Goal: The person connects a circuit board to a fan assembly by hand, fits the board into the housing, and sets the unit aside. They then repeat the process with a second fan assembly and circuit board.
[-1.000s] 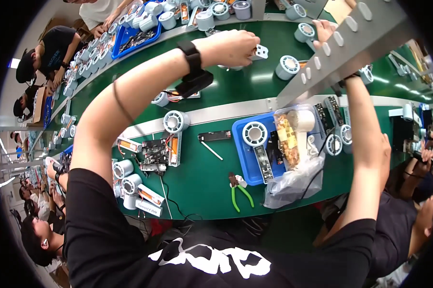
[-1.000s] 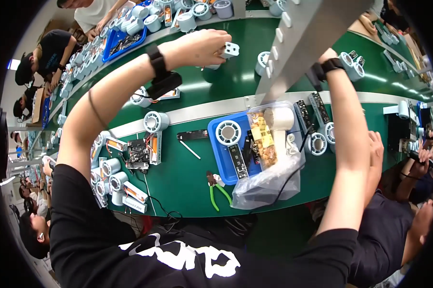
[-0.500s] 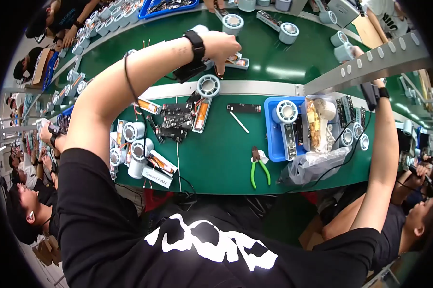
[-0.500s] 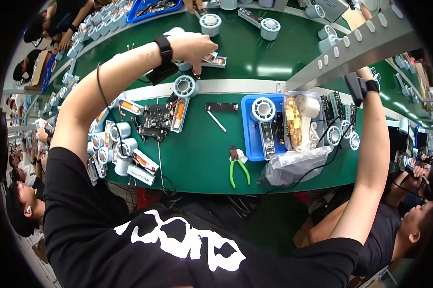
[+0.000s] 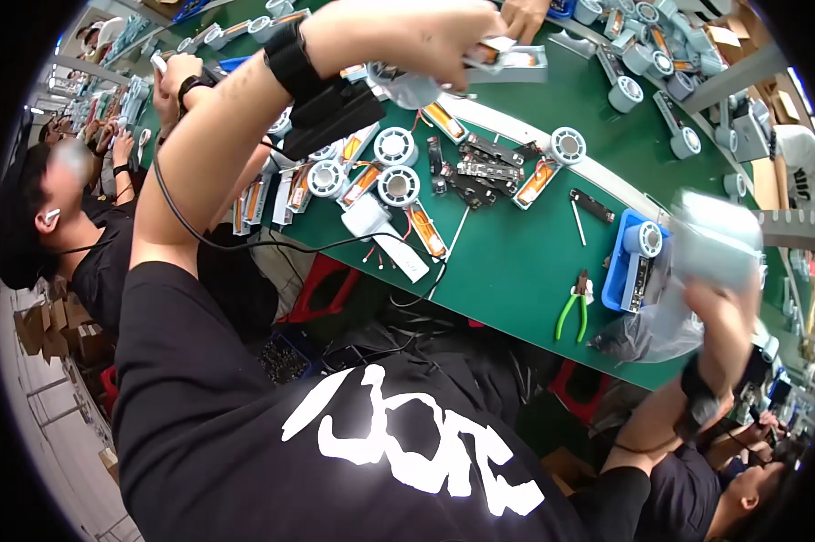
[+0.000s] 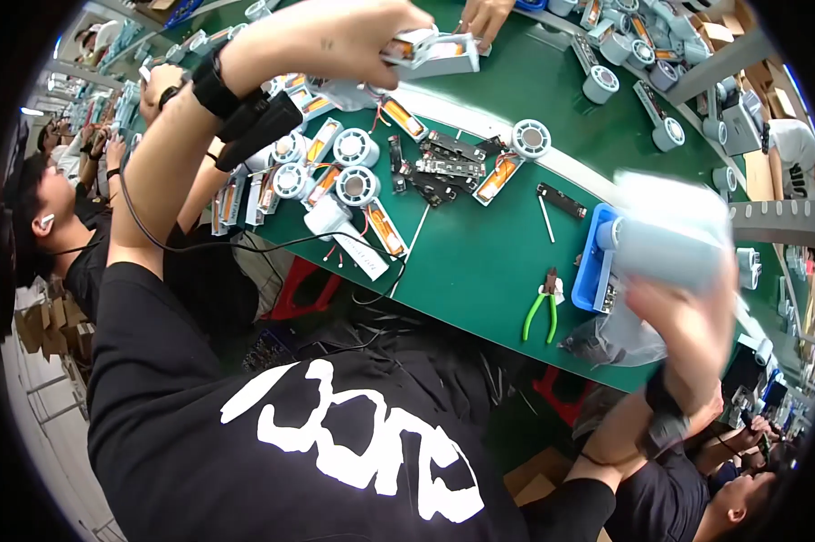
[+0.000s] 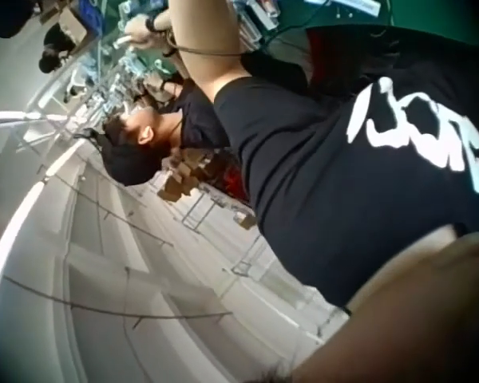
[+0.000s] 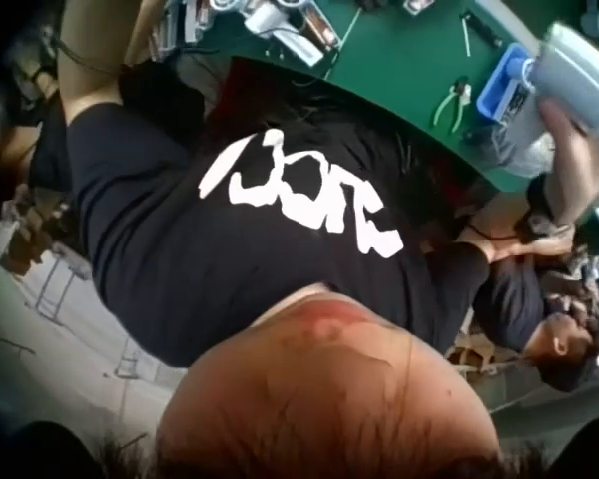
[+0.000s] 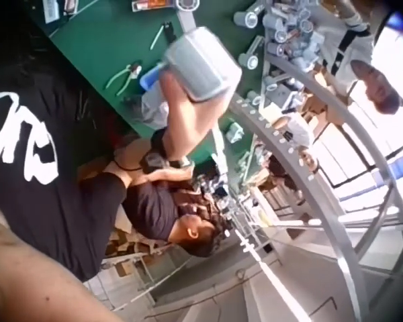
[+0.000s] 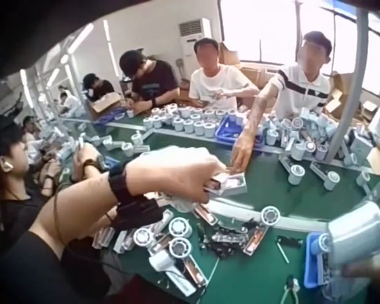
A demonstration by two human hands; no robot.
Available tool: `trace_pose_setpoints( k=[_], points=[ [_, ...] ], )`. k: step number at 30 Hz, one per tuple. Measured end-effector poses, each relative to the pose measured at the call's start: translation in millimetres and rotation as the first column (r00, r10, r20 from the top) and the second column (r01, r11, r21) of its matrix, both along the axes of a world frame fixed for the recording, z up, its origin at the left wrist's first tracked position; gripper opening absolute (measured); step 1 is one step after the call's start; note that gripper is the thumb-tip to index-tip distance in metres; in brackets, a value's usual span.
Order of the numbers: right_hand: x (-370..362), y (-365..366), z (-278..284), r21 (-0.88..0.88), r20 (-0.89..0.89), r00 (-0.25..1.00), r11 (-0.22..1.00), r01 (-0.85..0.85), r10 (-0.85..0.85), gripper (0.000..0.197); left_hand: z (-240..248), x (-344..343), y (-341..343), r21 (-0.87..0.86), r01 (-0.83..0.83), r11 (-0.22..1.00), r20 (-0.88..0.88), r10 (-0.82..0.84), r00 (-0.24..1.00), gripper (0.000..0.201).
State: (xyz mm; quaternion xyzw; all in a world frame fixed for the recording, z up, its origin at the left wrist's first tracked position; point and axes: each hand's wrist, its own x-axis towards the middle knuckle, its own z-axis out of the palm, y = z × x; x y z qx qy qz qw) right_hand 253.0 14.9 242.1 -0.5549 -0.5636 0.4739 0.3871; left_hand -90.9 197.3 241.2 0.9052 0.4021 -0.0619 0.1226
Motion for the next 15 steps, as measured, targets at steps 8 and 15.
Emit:
trace_pose_setpoints(
  k=[8,15],
  points=[
    [-185.7,80.4,-119.6,0.244,0.470,0.857,0.903,-0.354,0.209,0.046,-134.8,-123.1,6.6,0.087,-0.123,0.989,-0.178,0.137,0.974,0.050],
    [-127.2,23.4,-145.8,0.058,0.380,0.924,0.997,-0.058,0.032,0.048,-136.8,-137.2,4.3,0.023,-0.089,0.996,-0.086,0.091,0.992,0.063]
  ],
)
